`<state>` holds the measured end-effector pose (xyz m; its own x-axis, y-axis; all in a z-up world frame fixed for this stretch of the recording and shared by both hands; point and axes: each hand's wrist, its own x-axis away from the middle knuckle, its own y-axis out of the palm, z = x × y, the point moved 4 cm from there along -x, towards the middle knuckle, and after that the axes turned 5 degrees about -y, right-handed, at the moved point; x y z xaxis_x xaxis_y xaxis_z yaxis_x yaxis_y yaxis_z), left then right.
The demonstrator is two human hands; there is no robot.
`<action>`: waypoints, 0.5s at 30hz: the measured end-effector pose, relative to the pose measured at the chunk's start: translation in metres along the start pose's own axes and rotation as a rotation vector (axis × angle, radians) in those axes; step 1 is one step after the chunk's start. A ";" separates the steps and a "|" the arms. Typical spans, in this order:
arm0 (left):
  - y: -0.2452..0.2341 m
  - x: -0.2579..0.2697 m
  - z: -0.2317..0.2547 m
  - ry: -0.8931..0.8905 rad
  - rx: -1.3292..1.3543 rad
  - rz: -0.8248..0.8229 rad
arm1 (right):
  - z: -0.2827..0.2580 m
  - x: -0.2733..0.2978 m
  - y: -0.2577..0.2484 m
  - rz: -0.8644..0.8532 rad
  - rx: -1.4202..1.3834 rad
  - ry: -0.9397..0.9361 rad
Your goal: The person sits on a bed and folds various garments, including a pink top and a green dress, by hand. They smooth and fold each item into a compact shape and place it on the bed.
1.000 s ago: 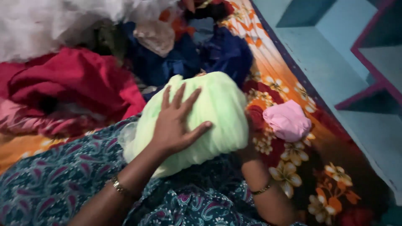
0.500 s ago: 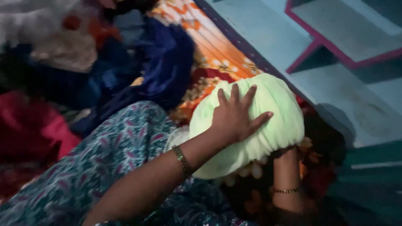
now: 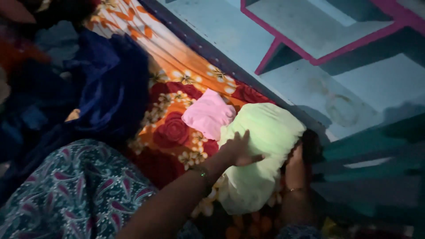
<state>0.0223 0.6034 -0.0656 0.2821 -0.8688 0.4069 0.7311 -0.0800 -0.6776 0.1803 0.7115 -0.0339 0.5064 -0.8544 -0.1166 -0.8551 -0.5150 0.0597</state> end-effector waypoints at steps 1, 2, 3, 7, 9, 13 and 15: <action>0.005 -0.002 -0.001 0.045 -0.062 0.004 | 0.005 0.015 -0.006 0.046 0.094 0.039; 0.008 -0.004 0.000 0.075 -0.047 0.012 | 0.009 0.024 -0.012 0.104 0.181 0.083; 0.013 -0.003 0.001 0.100 -0.032 0.019 | 0.015 0.034 -0.020 0.157 0.273 0.137; 0.015 0.005 0.007 0.131 -0.016 0.027 | 0.037 0.044 -0.037 0.495 0.512 0.276; 0.016 0.005 0.008 0.139 -0.033 0.053 | 0.039 0.030 -0.040 0.511 0.466 0.041; 0.023 -0.004 -0.004 0.152 0.067 0.117 | 0.032 -0.001 -0.052 0.635 0.440 -0.251; 0.028 -0.013 -0.015 0.086 0.143 0.066 | 0.025 0.004 -0.035 0.487 0.408 -0.461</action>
<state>0.0298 0.6054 -0.0989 0.2824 -0.9091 0.3064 0.7953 0.0432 -0.6047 0.2092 0.7278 -0.0616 0.0433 -0.8164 -0.5759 -0.9875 0.0527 -0.1488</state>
